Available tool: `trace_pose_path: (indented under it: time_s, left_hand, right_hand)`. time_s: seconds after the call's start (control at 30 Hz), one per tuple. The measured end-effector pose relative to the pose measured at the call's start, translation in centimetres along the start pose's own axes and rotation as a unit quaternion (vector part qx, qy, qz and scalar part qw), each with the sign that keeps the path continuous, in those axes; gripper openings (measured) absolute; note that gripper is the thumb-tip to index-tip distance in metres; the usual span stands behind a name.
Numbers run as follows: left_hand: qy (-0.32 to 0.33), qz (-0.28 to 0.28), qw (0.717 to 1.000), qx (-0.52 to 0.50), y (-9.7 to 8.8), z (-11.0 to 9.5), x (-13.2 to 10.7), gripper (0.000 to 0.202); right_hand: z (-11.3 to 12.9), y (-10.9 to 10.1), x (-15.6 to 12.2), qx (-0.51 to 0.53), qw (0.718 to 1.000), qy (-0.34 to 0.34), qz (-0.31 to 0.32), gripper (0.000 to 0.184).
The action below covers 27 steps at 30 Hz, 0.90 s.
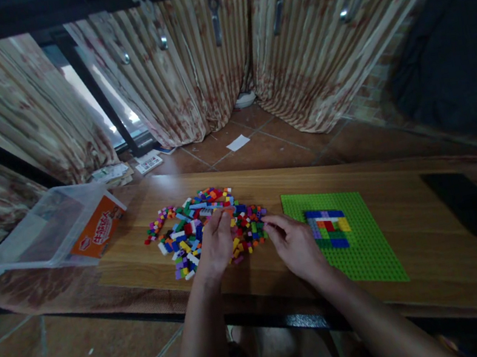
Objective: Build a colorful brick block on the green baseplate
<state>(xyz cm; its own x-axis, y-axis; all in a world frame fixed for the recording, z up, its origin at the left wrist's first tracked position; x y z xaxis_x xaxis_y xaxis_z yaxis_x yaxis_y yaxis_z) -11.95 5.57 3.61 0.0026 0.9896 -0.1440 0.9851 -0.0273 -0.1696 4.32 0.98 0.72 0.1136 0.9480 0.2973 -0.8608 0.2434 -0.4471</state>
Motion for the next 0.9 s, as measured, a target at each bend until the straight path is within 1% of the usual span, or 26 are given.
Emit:
trace_pose_path:
  time_s: [0.07, 0.13, 0.2, 0.27, 0.33, 0.43, 0.53, 0.7, 0.83, 0.9]
  left_hand:
    - [-0.048, 0.031, 0.995, -0.086, 1.0, 0.3, -0.4, 0.028]
    - [-0.067, 0.074, 0.98, -0.174, 2.1, 0.4, -0.9, 0.026]
    - [-0.074, 0.113, 0.958, -0.252, 3.2, 0.4, -1.3, 0.024]
    - [-0.085, 0.131, 0.938, -0.309, 3.9, 0.4, -1.5, 0.023]
    - [-0.102, 0.133, 0.925, -0.34, 4.2, 0.2, -1.6, 0.025]
    - [-0.123, 0.123, 0.918, -0.357, 4.1, 0.1, -1.4, 0.03]
    - [-0.123, 0.113, 0.923, -0.347, 3.9, 0.1, -1.2, 0.031]
    - [-0.103, 0.144, 0.927, -0.331, 3.8, 0.1, -1.0, 0.035]
    - [-0.062, 0.133, 0.945, -0.291, 3.7, 0.3, -0.9, 0.032]
    - [-0.048, 0.128, 0.949, -0.283, 3.6, 0.3, -0.9, 0.031]
  right_hand:
    - [0.2, 0.1, 0.0, 0.05, 0.998, 0.024, -0.004, 0.019]
    - [0.3, 0.2, 0.1, 0.127, 0.99, 0.057, -0.003, 0.019]
    - [0.4, 0.4, 0.3, 0.204, 0.976, 0.081, -0.006, 0.019]
    - [0.5, 0.3, 0.4, 0.249, 0.964, 0.089, -0.021, 0.018]
    - [0.7, 0.1, 0.6, 0.252, 0.964, 0.083, -0.038, 0.019]
    - [0.9, -0.2, 0.7, 0.213, 0.974, 0.063, -0.044, 0.017]
    - [0.9, -0.2, 0.7, 0.205, 0.976, 0.057, -0.041, 0.016]
    - [0.9, -0.1, 0.8, 0.274, 0.958, 0.078, -0.034, 0.021]
    - [1.0, -0.2, 0.9, 0.302, 0.948, 0.094, -0.026, 0.021]
    - [0.8, -0.3, 0.9, 0.315, 0.944, 0.099, -0.027, 0.019]
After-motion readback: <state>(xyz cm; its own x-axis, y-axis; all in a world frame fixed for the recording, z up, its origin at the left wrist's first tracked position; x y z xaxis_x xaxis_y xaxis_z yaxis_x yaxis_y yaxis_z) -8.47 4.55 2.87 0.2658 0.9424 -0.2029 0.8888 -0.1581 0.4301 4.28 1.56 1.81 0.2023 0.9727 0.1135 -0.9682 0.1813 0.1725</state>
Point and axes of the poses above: each hand's wrist, its own x-axis towards the middle knuckle, its own y-axis out of the palm, z = x × y, the point moved 2 cm from there along x, towards the middle knuckle, and after that the axes turned 2 degrees about -y, right-handed, at the moved point
